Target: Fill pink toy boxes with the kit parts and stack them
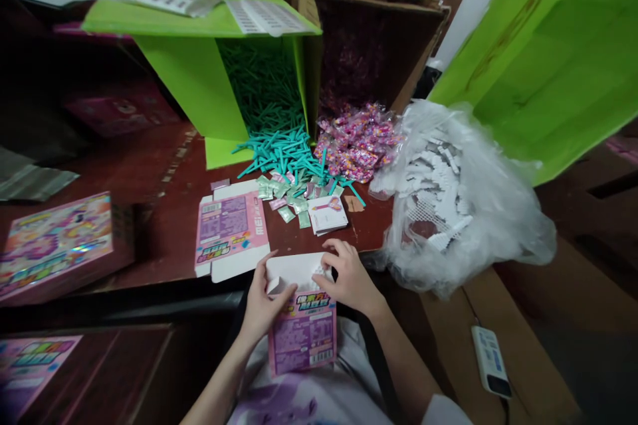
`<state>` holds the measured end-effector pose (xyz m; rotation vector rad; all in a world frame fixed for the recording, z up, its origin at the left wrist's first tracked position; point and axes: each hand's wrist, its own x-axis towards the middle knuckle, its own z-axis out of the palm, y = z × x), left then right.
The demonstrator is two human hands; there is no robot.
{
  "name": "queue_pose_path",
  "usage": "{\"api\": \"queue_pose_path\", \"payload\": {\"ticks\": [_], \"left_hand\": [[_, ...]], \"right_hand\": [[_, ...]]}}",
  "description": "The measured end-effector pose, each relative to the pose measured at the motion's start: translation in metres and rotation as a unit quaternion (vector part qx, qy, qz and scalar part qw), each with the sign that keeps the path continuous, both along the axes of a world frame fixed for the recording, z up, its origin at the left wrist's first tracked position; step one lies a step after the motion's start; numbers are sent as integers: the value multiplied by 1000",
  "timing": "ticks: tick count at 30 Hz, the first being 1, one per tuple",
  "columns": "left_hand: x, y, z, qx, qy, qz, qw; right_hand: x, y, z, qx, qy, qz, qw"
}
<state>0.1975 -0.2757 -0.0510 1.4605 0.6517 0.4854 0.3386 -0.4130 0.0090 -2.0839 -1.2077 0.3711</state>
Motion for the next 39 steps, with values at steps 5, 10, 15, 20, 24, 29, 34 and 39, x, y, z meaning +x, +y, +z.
{"api": "queue_pose_path", "payload": {"ticks": [5, 10, 15, 20, 24, 29, 34, 39], "left_hand": [[-4, 19, 21, 8, 83, -104, 991], [1, 36, 26, 15, 92, -144, 985], [6, 48, 34, 242, 57, -157, 956], [23, 52, 59, 445, 106, -333, 825], [34, 51, 73, 429, 113, -418, 793], [29, 56, 74, 297, 34, -433, 850], [19, 62, 65, 235, -8, -366, 900], [17, 58, 55, 228, -3, -360, 905]], "right_hand": [[-6, 1, 6, 53, 51, 63, 995], [-5, 7, -4, 75, 86, 21, 993], [-2, 9, -13, 87, 106, 4, 991], [-5, 12, -17, 109, 115, -5, 987], [-9, 11, -23, 148, 113, -31, 982], [-11, 3, -27, 191, 121, -90, 970], [-11, -2, -19, 144, 112, -16, 983], [-4, 0, -14, 100, 102, 46, 989]]}}
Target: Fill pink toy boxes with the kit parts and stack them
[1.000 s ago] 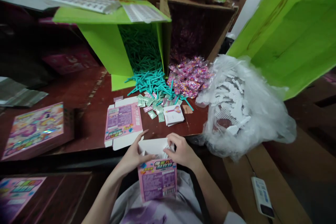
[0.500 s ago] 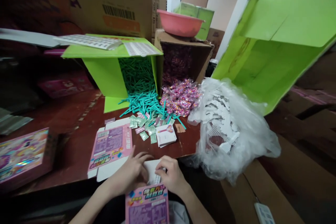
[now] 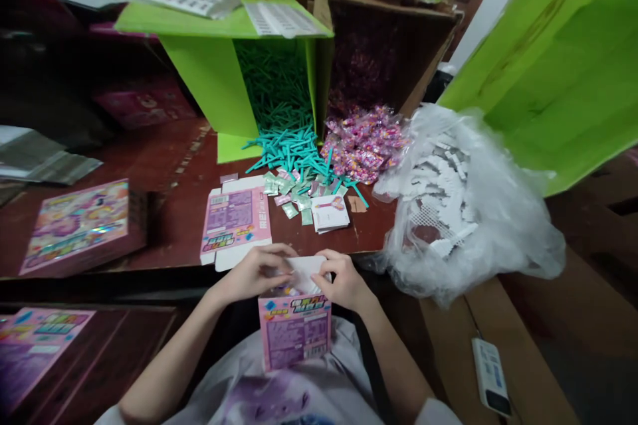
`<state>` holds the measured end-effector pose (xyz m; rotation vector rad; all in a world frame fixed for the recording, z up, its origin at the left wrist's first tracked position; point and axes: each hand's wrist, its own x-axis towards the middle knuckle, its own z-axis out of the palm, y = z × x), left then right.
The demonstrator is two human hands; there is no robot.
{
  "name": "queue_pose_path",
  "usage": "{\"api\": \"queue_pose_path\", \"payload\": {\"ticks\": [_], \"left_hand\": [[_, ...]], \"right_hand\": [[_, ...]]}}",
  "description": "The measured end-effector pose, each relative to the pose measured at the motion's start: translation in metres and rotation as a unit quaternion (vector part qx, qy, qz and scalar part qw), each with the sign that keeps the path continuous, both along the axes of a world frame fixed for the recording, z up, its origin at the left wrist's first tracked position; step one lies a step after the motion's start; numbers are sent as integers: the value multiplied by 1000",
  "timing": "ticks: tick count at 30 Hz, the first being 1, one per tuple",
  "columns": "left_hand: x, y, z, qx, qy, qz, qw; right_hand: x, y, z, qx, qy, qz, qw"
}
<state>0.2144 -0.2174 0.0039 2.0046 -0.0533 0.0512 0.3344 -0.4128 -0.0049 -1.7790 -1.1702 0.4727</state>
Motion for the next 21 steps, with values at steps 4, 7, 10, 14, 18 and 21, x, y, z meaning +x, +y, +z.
{"api": "queue_pose_path", "payload": {"ticks": [4, 7, 10, 14, 18, 21], "left_hand": [[4, -7, -5, 58, 6, -26, 998], [7, -8, -9, 100, 10, -32, 994], [9, -7, -11, 124, 7, -16, 992], [9, -6, -15, 103, 2, 12, 995], [9, -8, -21, 75, -9, 49, 996], [7, -9, -23, 64, -25, 87, 994]], "right_hand": [[6, 3, -3, -41, 0, 20, 999], [11, 4, -5, -79, -19, 22, 996], [14, 3, -5, -79, -25, 14, 996], [15, 2, -5, -112, 9, -10, 994], [10, 7, -3, -145, 28, -34, 989], [7, 12, 2, -140, 27, -26, 989]]}}
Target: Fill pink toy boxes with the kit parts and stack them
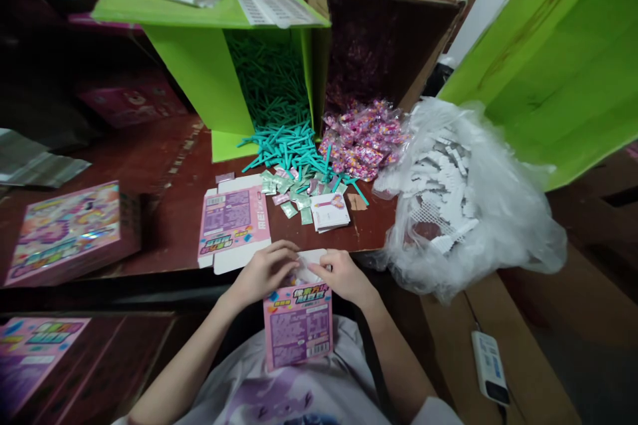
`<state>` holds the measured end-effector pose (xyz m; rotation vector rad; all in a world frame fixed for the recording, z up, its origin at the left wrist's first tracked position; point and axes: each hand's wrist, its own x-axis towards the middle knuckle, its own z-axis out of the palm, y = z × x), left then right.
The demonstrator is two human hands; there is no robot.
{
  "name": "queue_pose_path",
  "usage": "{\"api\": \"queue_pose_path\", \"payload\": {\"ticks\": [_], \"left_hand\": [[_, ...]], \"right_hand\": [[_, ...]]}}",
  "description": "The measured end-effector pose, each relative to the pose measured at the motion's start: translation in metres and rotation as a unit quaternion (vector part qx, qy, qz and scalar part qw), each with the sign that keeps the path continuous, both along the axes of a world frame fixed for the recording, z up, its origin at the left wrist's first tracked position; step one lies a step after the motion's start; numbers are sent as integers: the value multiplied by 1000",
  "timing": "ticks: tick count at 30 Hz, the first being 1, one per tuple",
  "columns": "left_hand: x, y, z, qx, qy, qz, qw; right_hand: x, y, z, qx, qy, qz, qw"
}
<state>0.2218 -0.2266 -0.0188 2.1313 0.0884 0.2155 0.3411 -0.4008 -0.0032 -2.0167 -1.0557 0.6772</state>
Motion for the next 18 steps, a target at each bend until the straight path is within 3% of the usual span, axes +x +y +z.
{"api": "queue_pose_path", "payload": {"ticks": [6, 12, 18], "left_hand": [[0, 0, 4, 25, 20, -46, 998], [5, -6, -4, -31, -3, 26, 999], [1, -6, -7, -65, -32, 68, 995]], "right_hand": [[13, -1, 7, -21, -12, 33, 999], [21, 7, 5, -137, -83, 46, 986], [19, 17, 10, -118, -143, 94, 978]]}}
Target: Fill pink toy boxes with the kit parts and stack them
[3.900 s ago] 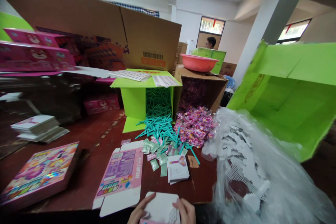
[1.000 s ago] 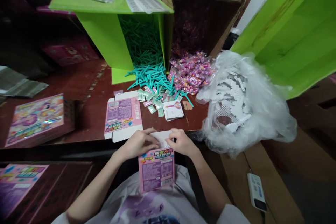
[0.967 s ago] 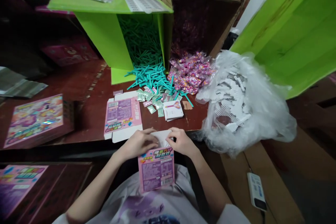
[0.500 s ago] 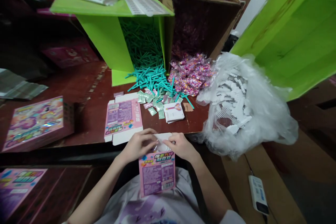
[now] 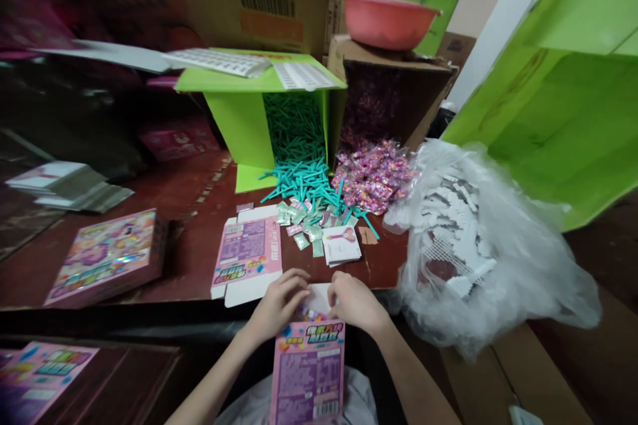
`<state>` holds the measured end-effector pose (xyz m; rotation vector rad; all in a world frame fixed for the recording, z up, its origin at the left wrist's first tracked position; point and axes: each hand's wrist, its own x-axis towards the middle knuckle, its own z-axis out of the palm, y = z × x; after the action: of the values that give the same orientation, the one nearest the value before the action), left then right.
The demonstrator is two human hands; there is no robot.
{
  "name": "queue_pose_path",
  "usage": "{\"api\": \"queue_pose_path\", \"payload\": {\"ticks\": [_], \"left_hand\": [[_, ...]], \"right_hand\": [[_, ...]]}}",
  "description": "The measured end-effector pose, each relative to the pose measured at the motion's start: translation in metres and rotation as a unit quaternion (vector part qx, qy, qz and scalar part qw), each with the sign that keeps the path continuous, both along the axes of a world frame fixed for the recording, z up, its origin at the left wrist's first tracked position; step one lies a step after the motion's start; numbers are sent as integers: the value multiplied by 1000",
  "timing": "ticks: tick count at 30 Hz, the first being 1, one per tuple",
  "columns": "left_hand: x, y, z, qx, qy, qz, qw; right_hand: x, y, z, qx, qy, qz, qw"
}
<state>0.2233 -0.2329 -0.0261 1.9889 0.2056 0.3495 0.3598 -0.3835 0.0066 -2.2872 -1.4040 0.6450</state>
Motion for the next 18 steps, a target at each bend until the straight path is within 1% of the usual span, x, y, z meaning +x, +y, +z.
{"api": "queue_pose_path", "payload": {"ticks": [2, 4, 7, 10, 12, 15, 18], "left_hand": [[-2, -1, 0, -13, -7, -10, 1000], [-2, -3, -1, -19, -17, -18, 1000], [-2, -6, -6, -31, -45, -1, 998], [-1, -6, -11, -75, -82, 18, 994], [-2, -5, -12, -112, -99, 9, 989], [-3, -4, -13, -154, -113, -8, 981], [-5, -4, -16, -171, -107, -6, 979]], "right_hand": [[2, 1, 0, 3, 10, 6, 1000], [5, 0, 0, 11, 42, 12, 999], [7, -1, 2, 40, 102, 25, 994], [3, -1, 0, 79, 149, 22, 985], [-2, -2, -4, 94, 164, 7, 982], [-7, -4, -10, 99, 139, -30, 985], [-6, -9, -7, 83, 81, -46, 992]]}}
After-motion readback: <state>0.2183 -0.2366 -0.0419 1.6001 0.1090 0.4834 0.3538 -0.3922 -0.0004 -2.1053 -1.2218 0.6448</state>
